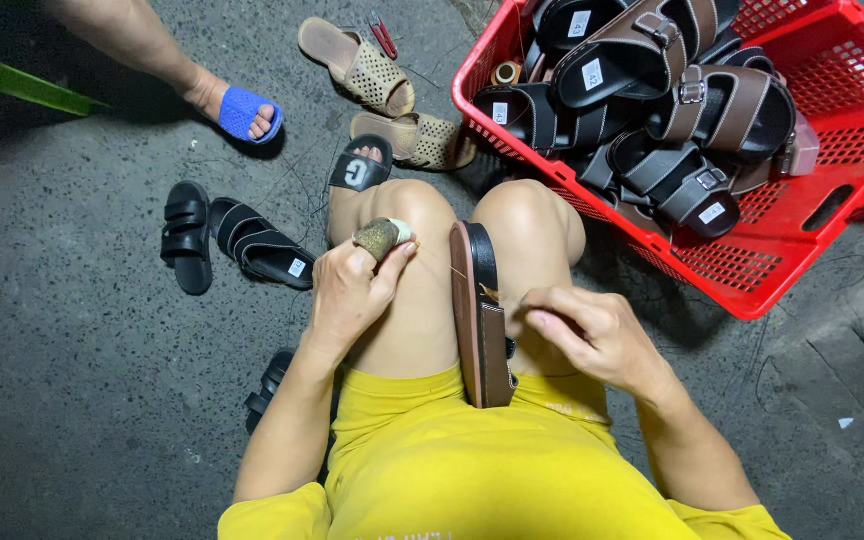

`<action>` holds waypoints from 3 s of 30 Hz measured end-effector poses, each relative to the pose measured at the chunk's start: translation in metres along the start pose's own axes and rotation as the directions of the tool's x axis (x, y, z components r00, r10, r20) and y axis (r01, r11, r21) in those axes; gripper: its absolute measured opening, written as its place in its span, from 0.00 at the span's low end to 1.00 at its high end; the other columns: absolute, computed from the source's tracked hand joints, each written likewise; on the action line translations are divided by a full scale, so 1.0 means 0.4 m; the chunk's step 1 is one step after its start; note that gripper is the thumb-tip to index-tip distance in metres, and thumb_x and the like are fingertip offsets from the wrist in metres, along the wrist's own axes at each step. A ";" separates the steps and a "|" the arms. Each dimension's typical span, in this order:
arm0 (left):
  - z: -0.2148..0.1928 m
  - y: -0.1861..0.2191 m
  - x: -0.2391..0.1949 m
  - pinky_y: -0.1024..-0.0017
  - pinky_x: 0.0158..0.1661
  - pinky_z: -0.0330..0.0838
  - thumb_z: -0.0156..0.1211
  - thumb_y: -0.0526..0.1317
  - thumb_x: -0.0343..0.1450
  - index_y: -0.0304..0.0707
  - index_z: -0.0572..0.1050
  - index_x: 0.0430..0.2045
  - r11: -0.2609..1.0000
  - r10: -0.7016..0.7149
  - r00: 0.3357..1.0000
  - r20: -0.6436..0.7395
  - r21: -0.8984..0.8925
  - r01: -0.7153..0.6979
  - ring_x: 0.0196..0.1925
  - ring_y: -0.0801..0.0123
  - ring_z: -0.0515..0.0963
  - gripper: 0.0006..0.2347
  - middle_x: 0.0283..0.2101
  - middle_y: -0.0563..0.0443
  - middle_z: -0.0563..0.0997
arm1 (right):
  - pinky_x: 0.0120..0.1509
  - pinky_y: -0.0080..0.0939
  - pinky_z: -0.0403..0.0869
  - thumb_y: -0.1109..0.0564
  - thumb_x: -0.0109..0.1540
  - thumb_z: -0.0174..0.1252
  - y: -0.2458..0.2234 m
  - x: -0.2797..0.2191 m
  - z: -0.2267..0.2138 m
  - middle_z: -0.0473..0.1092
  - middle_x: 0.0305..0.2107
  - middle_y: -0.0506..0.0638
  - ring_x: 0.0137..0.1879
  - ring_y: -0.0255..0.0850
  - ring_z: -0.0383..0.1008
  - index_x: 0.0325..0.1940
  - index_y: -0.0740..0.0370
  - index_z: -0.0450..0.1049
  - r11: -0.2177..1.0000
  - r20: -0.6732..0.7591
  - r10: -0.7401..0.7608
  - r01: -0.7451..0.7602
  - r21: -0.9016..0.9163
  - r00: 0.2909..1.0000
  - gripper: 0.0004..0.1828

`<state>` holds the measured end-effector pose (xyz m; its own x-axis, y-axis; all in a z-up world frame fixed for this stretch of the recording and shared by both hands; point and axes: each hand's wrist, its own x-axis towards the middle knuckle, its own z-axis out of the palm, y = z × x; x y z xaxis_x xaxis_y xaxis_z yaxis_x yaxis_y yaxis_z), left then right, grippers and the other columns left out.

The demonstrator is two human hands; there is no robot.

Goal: The person sits on a low stool and sews the sole of a brown sandal using a needle and thread. They repeatedly pull the thread through the sandal, then cut the thread with a red utility knife. The person then picks up another sandal from a red basket and begins sewing it.

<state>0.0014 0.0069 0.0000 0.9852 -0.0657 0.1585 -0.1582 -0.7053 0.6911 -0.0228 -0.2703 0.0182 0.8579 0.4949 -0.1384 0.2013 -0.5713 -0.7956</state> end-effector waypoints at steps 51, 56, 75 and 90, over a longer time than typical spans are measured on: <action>0.051 -0.043 -0.077 0.62 0.48 0.72 0.60 0.38 0.69 0.28 0.75 0.26 0.228 0.063 0.976 0.210 -0.955 0.191 0.44 0.59 0.77 0.08 0.45 0.32 0.75 | 0.28 0.40 0.71 0.59 0.59 0.57 -0.012 -0.001 0.016 0.70 0.19 0.54 0.22 0.46 0.71 0.39 0.60 0.78 0.967 -0.159 -0.109 0.142 0.211 0.981 0.07; 0.061 -0.052 -0.084 0.61 0.48 0.72 0.59 0.37 0.69 0.29 0.75 0.26 0.219 0.066 0.978 0.200 -0.959 0.182 0.45 0.58 0.77 0.07 0.45 0.32 0.75 | 0.31 0.42 0.72 0.58 0.59 0.58 -0.025 -0.003 0.010 0.71 0.20 0.55 0.24 0.49 0.73 0.39 0.61 0.78 0.988 -0.174 -0.089 0.109 0.108 0.981 0.07; 0.139 0.031 0.001 0.62 0.37 0.72 0.51 0.34 0.71 0.28 0.69 0.26 -0.161 -0.079 0.985 0.154 -0.977 0.139 0.28 0.56 0.74 0.06 0.22 0.36 0.72 | 0.61 0.42 0.67 0.59 0.43 0.70 -0.039 0.007 0.009 0.74 0.39 0.49 0.51 0.42 0.73 0.46 0.59 0.76 0.970 -0.336 0.033 0.051 0.239 0.941 0.27; 0.236 0.040 0.383 0.85 0.07 0.50 0.56 0.40 0.69 0.36 0.68 0.18 -0.065 -0.442 0.886 0.138 -0.990 0.122 0.06 0.87 0.54 0.10 0.09 0.64 0.61 | 0.30 0.33 0.70 0.59 0.53 0.65 0.035 0.111 0.061 0.73 0.16 0.47 0.23 0.32 0.69 0.31 0.53 0.78 0.946 -0.179 0.113 -0.050 0.321 0.977 0.04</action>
<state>0.1562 -0.0812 -0.0312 0.9523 0.1561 -0.2623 0.0645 0.7369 0.6729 0.0067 -0.2404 -0.0136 0.9458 0.3021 -0.1194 -0.0045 -0.3555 -0.9347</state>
